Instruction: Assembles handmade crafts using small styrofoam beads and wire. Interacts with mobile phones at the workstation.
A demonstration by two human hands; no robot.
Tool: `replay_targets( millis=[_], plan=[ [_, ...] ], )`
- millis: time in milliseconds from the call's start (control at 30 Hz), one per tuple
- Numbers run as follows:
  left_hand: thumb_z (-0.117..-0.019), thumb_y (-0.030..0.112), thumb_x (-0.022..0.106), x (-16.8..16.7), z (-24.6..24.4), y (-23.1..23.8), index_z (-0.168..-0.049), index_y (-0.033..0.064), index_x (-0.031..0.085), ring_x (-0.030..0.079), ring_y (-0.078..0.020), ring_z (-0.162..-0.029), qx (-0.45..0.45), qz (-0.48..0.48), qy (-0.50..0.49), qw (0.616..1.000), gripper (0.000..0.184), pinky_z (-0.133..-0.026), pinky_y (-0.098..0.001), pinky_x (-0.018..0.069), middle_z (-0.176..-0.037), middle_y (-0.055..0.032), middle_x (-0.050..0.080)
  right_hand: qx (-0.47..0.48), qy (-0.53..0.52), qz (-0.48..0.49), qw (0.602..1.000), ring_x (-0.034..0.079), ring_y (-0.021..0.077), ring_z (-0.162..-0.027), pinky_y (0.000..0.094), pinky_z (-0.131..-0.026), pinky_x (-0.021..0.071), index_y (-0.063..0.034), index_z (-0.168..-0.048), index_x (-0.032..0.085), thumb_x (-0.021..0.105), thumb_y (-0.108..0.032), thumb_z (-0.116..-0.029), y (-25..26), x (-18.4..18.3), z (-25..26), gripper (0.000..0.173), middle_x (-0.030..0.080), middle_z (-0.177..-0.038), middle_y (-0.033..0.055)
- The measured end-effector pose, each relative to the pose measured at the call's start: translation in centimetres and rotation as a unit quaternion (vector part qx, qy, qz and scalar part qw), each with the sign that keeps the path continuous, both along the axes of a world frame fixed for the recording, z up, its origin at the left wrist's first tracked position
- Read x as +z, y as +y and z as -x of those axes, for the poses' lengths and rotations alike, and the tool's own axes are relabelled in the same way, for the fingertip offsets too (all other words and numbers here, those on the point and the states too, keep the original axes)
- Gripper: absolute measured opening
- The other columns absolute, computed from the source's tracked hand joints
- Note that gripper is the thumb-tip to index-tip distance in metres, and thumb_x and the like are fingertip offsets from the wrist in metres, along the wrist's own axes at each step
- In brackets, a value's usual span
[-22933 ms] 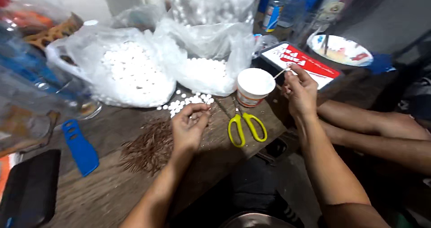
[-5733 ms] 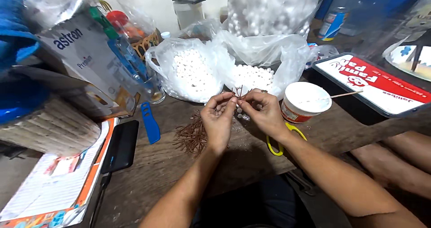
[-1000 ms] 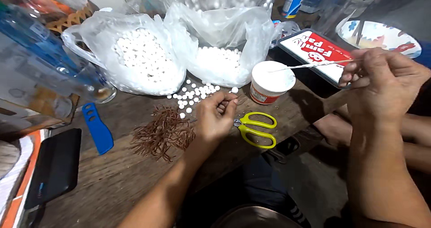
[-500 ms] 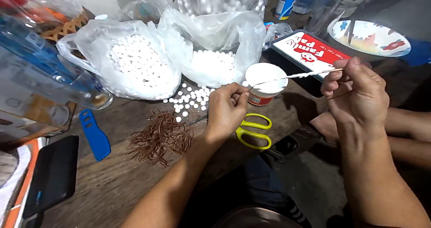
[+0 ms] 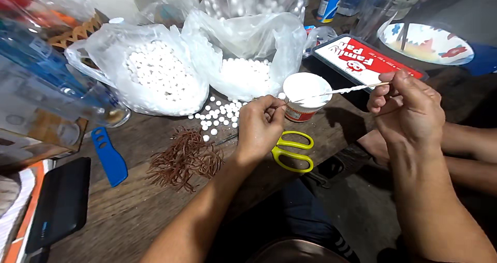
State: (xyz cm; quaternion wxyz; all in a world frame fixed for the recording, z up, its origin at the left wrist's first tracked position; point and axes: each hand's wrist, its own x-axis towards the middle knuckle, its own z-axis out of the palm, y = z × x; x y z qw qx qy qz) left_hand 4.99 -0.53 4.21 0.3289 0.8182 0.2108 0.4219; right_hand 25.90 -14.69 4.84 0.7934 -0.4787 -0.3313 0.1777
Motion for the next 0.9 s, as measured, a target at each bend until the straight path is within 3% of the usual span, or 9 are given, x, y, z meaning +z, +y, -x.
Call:
replay_targets(
  millis=[900],
  plan=[
    [-0.0925,0.002,0.066,-0.11,0.19,-0.05,-0.089,0.0008,0.072,0.051,0.0016,-0.058,0.015,-0.021,-0.003,1.0,0.007,-0.055,-0.0133,0.0412,-0.07,-0.001,0.062,0.018,0.037,-0.004,0.999,0.06,0.0004,-0.057,0.0133,-0.055,0.0521,-0.0118,-0.092,0.068,0.031,-0.014,-0.1113,-0.1,0.45,0.41,0.042,0.065,-0.072,-0.0072]
  ],
)
